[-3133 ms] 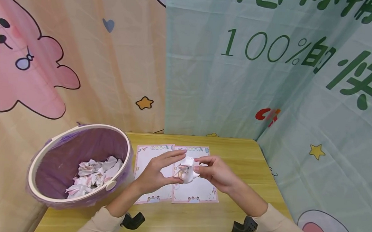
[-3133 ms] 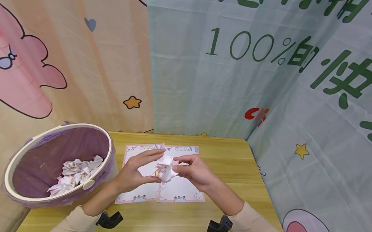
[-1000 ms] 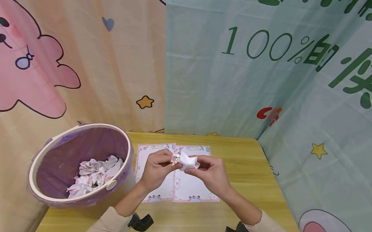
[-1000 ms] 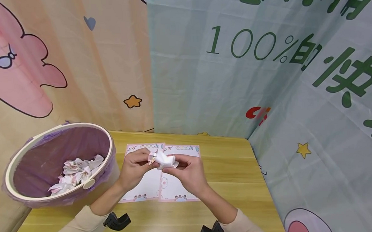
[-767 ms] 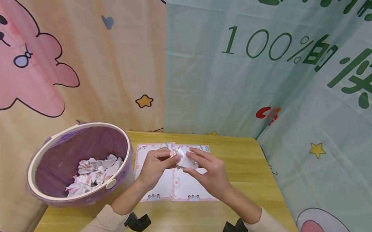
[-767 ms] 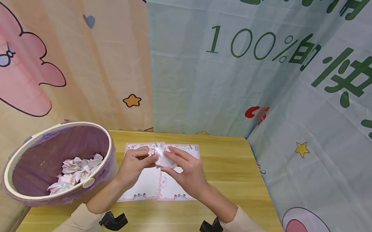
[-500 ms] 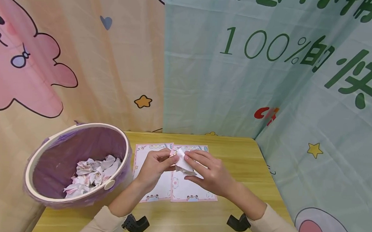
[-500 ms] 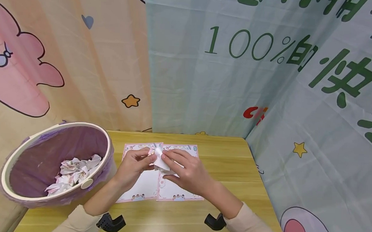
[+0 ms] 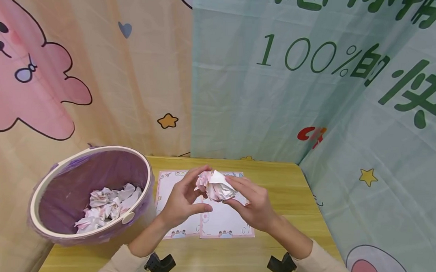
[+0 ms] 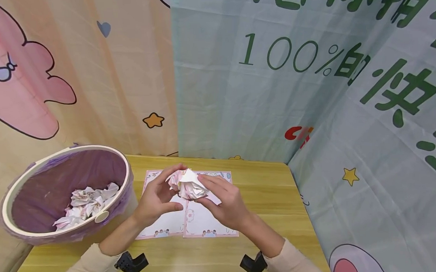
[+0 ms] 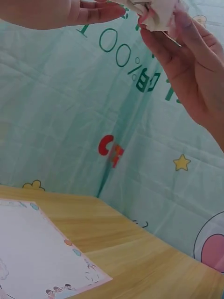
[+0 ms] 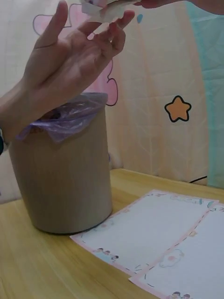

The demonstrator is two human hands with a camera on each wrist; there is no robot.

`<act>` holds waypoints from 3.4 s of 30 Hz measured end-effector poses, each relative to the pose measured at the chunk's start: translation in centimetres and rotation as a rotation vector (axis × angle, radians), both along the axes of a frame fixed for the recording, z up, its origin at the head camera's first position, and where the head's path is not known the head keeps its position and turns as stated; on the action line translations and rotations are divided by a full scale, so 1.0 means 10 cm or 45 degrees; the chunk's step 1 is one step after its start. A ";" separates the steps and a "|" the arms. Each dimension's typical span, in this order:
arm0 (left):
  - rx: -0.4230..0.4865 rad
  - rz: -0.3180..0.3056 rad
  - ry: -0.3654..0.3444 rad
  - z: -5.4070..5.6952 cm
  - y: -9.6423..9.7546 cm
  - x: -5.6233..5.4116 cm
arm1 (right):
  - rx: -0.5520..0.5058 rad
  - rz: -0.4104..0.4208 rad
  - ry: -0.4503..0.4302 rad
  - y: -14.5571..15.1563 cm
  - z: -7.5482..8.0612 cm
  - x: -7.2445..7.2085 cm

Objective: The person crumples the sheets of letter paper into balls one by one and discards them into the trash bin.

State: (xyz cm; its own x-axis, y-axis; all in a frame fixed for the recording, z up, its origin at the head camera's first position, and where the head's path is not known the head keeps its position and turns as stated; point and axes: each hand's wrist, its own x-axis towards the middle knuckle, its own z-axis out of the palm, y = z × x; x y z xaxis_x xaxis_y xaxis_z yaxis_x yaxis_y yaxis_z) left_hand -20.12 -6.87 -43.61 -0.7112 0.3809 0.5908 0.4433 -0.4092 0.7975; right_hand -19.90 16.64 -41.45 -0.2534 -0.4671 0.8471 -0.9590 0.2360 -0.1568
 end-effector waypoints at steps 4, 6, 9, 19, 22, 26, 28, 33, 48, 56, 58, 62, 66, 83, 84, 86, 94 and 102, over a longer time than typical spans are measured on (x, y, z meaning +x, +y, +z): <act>-0.004 -0.014 0.116 0.02 -0.03 -0.05 | -0.063 0.163 -0.272 0.04 -0.03 0.03; -0.023 -0.055 0.149 0.03 -0.06 -0.07 | -0.084 0.272 -0.450 0.07 -0.04 0.04; -0.053 -0.147 0.174 0.05 -0.12 -0.10 | -0.114 0.434 -0.716 0.12 -0.02 0.06; -0.064 -0.104 0.303 0.07 -0.12 -0.10 | 0.076 0.381 -0.611 0.11 0.13 0.07; -0.072 0.018 0.403 0.08 -0.10 -0.10 | 0.085 0.258 -0.428 0.06 0.15 0.09; -0.090 0.157 0.445 0.09 -0.07 -0.08 | 0.057 0.096 -0.279 -0.01 0.13 0.12; -0.102 0.232 0.426 0.09 -0.05 -0.05 | 0.031 0.024 -0.222 -0.06 0.10 0.14; -0.087 0.443 0.334 0.03 0.06 0.04 | -0.060 -0.142 -0.132 -0.19 -0.01 0.18; 0.001 0.449 0.205 -0.03 0.22 0.11 | -0.260 -0.169 -0.281 -0.17 -0.03 0.11; -0.030 0.610 0.177 -0.04 0.28 0.11 | -0.280 -0.038 -0.375 -0.11 -0.02 0.13; -0.057 0.571 0.180 -0.02 0.25 0.10 | -0.248 0.019 -0.425 -0.06 -0.03 0.12; -0.089 0.451 0.188 0.01 0.18 0.08 | -0.234 0.143 -0.538 0.00 -0.05 0.12; -0.100 0.409 0.228 0.02 0.15 0.09 | -0.352 0.277 -0.692 -0.01 -0.08 0.15; -0.047 0.411 0.297 -0.09 0.22 0.03 | -0.426 -0.158 -0.234 -0.27 -0.19 0.31; -0.053 0.400 0.282 -0.11 0.22 0.02 | -0.432 -0.167 -0.241 -0.27 -0.19 0.31; -0.074 0.378 0.244 -0.13 0.20 0.01 | -0.435 -0.168 -0.266 -0.27 -0.20 0.29; -0.145 0.331 0.154 -0.19 0.13 0.00 | -0.424 0.047 -0.436 -0.23 -0.22 0.19; -0.031 0.235 0.132 -0.16 0.05 0.01 | -0.176 0.174 -0.335 -0.11 -0.11 0.09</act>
